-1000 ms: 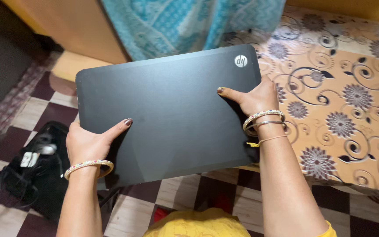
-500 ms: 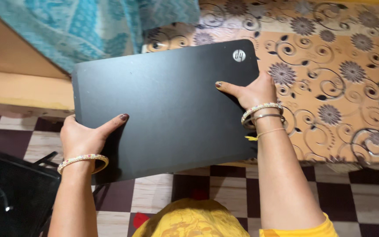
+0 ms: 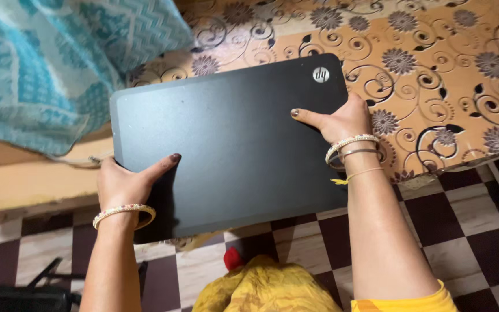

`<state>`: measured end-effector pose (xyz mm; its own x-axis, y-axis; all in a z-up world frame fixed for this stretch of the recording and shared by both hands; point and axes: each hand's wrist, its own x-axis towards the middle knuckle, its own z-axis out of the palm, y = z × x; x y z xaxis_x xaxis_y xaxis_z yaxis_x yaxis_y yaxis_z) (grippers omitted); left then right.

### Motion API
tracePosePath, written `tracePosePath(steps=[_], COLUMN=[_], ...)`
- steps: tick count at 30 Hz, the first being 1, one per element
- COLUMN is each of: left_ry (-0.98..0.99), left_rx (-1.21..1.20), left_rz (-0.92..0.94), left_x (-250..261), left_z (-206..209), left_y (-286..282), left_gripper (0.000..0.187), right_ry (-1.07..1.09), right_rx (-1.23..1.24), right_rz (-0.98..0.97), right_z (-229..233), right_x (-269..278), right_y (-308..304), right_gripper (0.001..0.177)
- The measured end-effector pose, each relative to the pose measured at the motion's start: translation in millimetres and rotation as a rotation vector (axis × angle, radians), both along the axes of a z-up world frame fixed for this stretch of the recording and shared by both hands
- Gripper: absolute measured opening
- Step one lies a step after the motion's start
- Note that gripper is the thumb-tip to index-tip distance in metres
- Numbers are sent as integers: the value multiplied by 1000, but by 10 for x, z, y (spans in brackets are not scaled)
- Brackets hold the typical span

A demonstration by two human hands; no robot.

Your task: The person places a closed laptop on a patterned table, opens it, and retrieves a power adapter and a wired mouse from a nearby chair. The adapter and mouse are placed on the table next to the laptop.

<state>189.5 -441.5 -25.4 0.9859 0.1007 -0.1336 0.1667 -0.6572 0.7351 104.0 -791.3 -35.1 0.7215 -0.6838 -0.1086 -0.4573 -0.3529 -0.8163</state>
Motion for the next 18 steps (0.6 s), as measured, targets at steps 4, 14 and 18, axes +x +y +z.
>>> tracePosePath(steps=[4,14,18], left_ry=[14,21,2], left_rx=[7,42,110], left_rz=[-77,-141,-89], left_x=[221,417,379], left_z=[-49,-206,-301], left_y=[-180,-693,-1083], left_gripper=[82,84,90], right_ry=[-28,16,-69], right_rx=[-94,-61,-10], right_rz=[-67,-139,-81], right_z=[103,-115,-257], right_x=[1,43,65], right_y=[-107,-612,-995], right_gripper=[68,73,66])
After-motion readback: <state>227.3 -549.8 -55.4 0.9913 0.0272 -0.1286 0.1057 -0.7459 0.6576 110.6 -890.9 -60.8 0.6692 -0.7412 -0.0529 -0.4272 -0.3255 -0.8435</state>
